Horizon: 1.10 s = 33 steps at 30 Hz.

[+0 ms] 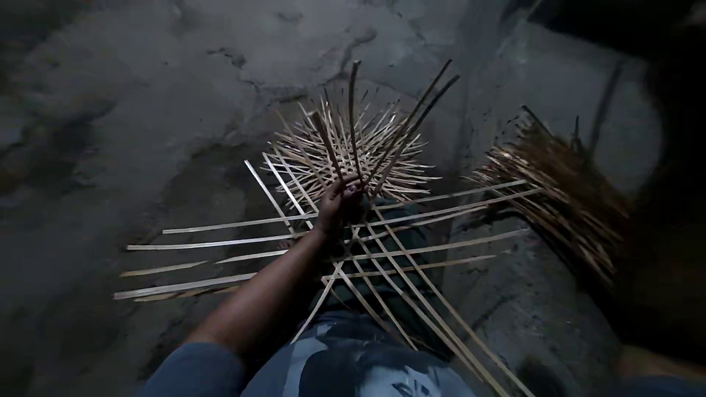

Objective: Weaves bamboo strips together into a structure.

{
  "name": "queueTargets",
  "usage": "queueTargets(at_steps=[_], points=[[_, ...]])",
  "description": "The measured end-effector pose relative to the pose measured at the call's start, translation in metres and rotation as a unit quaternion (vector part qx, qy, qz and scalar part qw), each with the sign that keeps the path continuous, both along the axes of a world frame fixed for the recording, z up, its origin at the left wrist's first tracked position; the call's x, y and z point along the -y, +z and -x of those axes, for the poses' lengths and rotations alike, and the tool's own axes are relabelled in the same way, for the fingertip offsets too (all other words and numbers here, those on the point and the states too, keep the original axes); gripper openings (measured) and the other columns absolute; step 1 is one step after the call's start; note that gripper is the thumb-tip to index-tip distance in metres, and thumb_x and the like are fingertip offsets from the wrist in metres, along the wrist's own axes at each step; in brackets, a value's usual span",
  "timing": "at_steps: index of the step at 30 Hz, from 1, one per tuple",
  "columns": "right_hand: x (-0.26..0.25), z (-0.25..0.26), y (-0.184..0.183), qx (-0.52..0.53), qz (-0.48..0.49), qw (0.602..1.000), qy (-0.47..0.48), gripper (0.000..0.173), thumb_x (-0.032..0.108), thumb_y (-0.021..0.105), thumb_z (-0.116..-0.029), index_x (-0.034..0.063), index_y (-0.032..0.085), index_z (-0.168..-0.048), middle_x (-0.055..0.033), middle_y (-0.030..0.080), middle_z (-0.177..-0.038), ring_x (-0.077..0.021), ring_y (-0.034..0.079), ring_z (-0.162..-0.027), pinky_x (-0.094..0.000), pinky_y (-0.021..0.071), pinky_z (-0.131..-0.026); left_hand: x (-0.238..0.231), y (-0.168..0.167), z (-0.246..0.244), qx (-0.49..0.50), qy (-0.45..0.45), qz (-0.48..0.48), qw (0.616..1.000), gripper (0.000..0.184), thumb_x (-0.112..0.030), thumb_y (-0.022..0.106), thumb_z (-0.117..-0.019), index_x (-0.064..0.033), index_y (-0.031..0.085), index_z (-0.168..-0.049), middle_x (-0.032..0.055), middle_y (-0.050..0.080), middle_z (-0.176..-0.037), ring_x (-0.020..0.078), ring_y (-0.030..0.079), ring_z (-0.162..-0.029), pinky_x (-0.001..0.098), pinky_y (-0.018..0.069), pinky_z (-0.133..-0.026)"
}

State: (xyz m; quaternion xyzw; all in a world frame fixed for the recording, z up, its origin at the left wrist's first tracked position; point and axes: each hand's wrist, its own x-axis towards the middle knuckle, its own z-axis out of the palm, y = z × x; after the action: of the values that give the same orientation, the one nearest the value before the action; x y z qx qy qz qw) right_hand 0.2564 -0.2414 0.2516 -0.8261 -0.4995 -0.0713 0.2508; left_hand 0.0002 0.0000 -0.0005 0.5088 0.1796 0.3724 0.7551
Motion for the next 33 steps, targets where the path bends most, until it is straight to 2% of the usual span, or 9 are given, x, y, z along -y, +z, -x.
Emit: queueTargets(at_steps=[3,5,8,10,16,21,25,29,33], points=[[-0.173,-0.004,-0.011,0.037,0.024,0.957,0.286,0.037,0.014,0.059,-0.1007,0.0057,0.057,-0.137,-0.0140,0.068,-0.113,-0.0210,0.068,-0.099,-0.0402,0.0579,-0.088,-0.003,-0.006,-0.001,0.024,-0.004,-0.022,0.999,0.050,-0.037,0.058,-0.1006,-0.0101,0.054,-0.143,0.0118,0.063,-0.138,0.0240,0.064,-0.121,0.0414,0.0550,-0.100],[-0.203,0.024,-0.065,0.000,0.096,0.929,0.357,0.033,0.006,0.061,-0.0992,0.0091,0.062,-0.132,-0.0123,0.071,-0.109,-0.0266,0.071,-0.096,-0.0513,0.0583,-0.089,-0.004,-0.008,-0.001,0.017,-0.003,-0.024,1.000,0.051,-0.037,0.057,-0.0997,-0.0108,0.056,-0.143,0.0109,0.061,-0.140,0.0225,0.063,-0.118,0.0412,0.0551,-0.097],[-0.212,0.046,-0.122,-0.070,0.236,0.878,0.410,0.032,0.000,0.061,-0.0982,0.0103,0.066,-0.128,-0.0120,0.072,-0.113,-0.0280,0.071,-0.101,-0.0538,0.0565,-0.094,-0.004,-0.007,-0.001,0.025,0.002,0.011,1.000,0.045,-0.039,0.056,-0.1008,-0.0123,0.059,-0.138,0.0056,0.070,-0.118,0.0142,0.069,-0.097,0.0338,0.0589,-0.083],[-0.212,0.047,-0.136,-0.115,0.265,0.859,0.423,0.035,-0.003,0.061,-0.0974,0.0085,0.065,-0.130,-0.0124,0.071,-0.117,-0.0263,0.071,-0.103,-0.0505,0.0565,-0.096,-0.004,-0.007,-0.001,0.040,0.006,0.022,0.999,0.045,-0.042,0.060,-0.0989,-0.0130,0.062,-0.133,0.0018,0.071,-0.107,0.0098,0.067,-0.089,0.0290,0.0577,-0.077],[-0.193,0.031,-0.140,-0.160,0.242,0.887,0.360,0.045,0.002,0.063,-0.0984,0.0136,0.054,-0.141,-0.0106,0.074,-0.110,-0.0250,0.073,-0.092,-0.0502,0.0589,-0.086,-0.004,-0.008,-0.005,0.040,0.002,0.032,0.999,0.045,-0.033,0.047,-0.1040,-0.0081,0.057,-0.141,0.0125,0.063,-0.136,0.0214,0.066,-0.113,0.0376,0.0559,-0.095],[-0.169,0.006,-0.140,-0.134,0.176,0.926,0.307,0.019,0.004,0.064,-0.0987,0.0071,0.074,-0.115,-0.0089,0.075,-0.108,-0.0208,0.072,-0.099,-0.0469,0.0580,-0.094,-0.002,0.000,-0.001,0.032,-0.016,0.059,0.998,0.048,-0.039,0.049,-0.1044,-0.0116,0.055,-0.144,0.0102,0.060,-0.141,0.0215,0.064,-0.120,0.0370,0.0546,-0.100],[-0.178,0.007,-0.156,-0.114,0.122,0.943,0.289,0.025,0.001,0.062,-0.0971,0.0111,0.076,-0.116,-0.0110,0.072,-0.119,-0.0250,0.069,-0.111,-0.0488,0.0541,-0.101,0.001,0.001,-0.001,0.015,-0.019,0.038,0.999,0.054,-0.044,0.050,-0.1030,-0.0120,0.050,-0.147,0.0116,0.062,-0.140,0.0237,0.064,-0.121,0.0392,0.0542,-0.100],[-0.190,0.027,-0.178,-0.133,0.146,0.929,0.313,0.024,0.003,0.066,-0.0959,0.0131,0.078,-0.114,-0.0152,0.070,-0.117,-0.0312,0.065,-0.113,-0.0529,0.0508,-0.102,0.003,0.003,0.000,0.009,-0.018,0.022,1.000,0.052,-0.029,0.048,-0.1045,-0.0128,0.041,-0.153,0.0140,0.056,-0.145,0.0264,0.062,-0.124,0.0417,0.0553,-0.100],[-0.188,0.031,-0.193,-0.174,0.138,0.922,0.318,0.029,-0.007,0.066,-0.0919,0.0089,0.078,-0.113,-0.0185,0.066,-0.120,-0.0326,0.062,-0.117,-0.0505,0.0493,-0.105,0.017,0.006,-0.004,-0.188,0.143,-0.196,0.952,0.078,-0.009,0.066,-0.0985,-0.0101,0.021,-0.162,0.0117,0.050,-0.154,0.0190,0.072,-0.105,0.0359,0.0618,-0.085]])
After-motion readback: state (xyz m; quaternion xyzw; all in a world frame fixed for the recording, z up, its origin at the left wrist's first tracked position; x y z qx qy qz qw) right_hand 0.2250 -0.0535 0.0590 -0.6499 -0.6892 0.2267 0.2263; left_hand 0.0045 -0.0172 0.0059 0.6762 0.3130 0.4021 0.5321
